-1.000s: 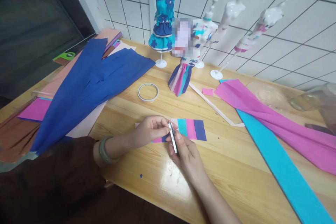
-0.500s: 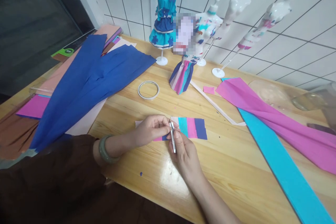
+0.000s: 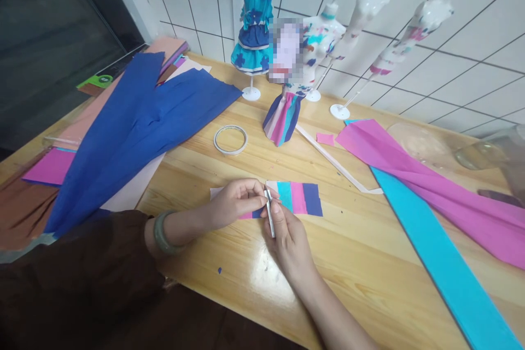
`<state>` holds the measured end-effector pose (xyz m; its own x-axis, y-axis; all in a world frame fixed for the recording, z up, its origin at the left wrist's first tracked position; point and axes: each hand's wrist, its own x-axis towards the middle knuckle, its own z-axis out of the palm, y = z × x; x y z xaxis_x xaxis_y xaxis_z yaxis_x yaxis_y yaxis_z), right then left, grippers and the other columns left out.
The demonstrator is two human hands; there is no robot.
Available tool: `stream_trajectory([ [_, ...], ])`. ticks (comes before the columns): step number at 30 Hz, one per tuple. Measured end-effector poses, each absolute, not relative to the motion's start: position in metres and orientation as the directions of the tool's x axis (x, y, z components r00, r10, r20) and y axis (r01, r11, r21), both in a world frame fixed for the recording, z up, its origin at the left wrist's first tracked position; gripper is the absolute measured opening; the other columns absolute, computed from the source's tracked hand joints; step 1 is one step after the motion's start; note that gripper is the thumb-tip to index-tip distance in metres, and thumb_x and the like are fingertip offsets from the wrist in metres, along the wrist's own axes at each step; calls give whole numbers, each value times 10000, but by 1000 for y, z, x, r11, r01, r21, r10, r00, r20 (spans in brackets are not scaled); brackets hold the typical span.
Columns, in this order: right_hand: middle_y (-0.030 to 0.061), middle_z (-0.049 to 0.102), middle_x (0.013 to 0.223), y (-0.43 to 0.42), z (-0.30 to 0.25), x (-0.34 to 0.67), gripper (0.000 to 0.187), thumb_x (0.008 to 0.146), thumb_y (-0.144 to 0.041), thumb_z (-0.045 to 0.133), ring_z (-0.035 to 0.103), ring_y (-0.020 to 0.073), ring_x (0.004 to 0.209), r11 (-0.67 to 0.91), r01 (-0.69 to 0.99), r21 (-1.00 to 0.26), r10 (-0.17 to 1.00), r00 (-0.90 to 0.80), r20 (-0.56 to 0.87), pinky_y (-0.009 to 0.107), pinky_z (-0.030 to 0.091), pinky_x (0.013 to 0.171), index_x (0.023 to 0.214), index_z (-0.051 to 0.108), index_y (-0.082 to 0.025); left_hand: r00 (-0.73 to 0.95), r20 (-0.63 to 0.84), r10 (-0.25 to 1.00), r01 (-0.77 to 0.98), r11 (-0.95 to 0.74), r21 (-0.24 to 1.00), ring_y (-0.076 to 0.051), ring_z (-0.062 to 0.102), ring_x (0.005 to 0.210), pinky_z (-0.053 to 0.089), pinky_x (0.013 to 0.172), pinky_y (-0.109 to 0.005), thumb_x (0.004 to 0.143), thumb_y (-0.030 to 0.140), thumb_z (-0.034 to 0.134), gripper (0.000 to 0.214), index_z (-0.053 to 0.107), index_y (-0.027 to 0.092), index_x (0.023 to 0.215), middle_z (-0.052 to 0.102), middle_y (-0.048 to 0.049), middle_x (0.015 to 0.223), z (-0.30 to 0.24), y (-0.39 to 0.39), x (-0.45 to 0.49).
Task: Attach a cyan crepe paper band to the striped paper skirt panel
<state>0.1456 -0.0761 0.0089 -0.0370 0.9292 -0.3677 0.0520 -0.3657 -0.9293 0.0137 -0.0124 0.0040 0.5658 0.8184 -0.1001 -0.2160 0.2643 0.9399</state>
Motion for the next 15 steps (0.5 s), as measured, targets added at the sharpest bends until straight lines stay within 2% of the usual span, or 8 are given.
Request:
stream_trajectory([
  [11, -41, 392, 546, -76, 7, 149, 432, 885, -579, 343, 317, 93, 419, -285, 191, -939, 956, -10, -292, 253, 227, 403, 760, 500, -197, 583, -135, 801, -224, 318, 921, -110, 527, 650, 418, 796, -287, 757, 196, 585, 196, 508, 146, 584, 575, -16, 645, 3, -12, 14],
  [15, -43, 388, 530, -76, 9, 150, 423, 898, -562, 330, 327, 93, 423, -281, 223, -934, 956, -16, -292, 250, 246, 417, 738, 482, -200, 581, -143, 801, -230, 330, 916, -119, 531, 680, 416, 808, -293, 753, 201, 588, 193, 506, 150, 585, 559, -13, 630, 3, -12, 14],
])
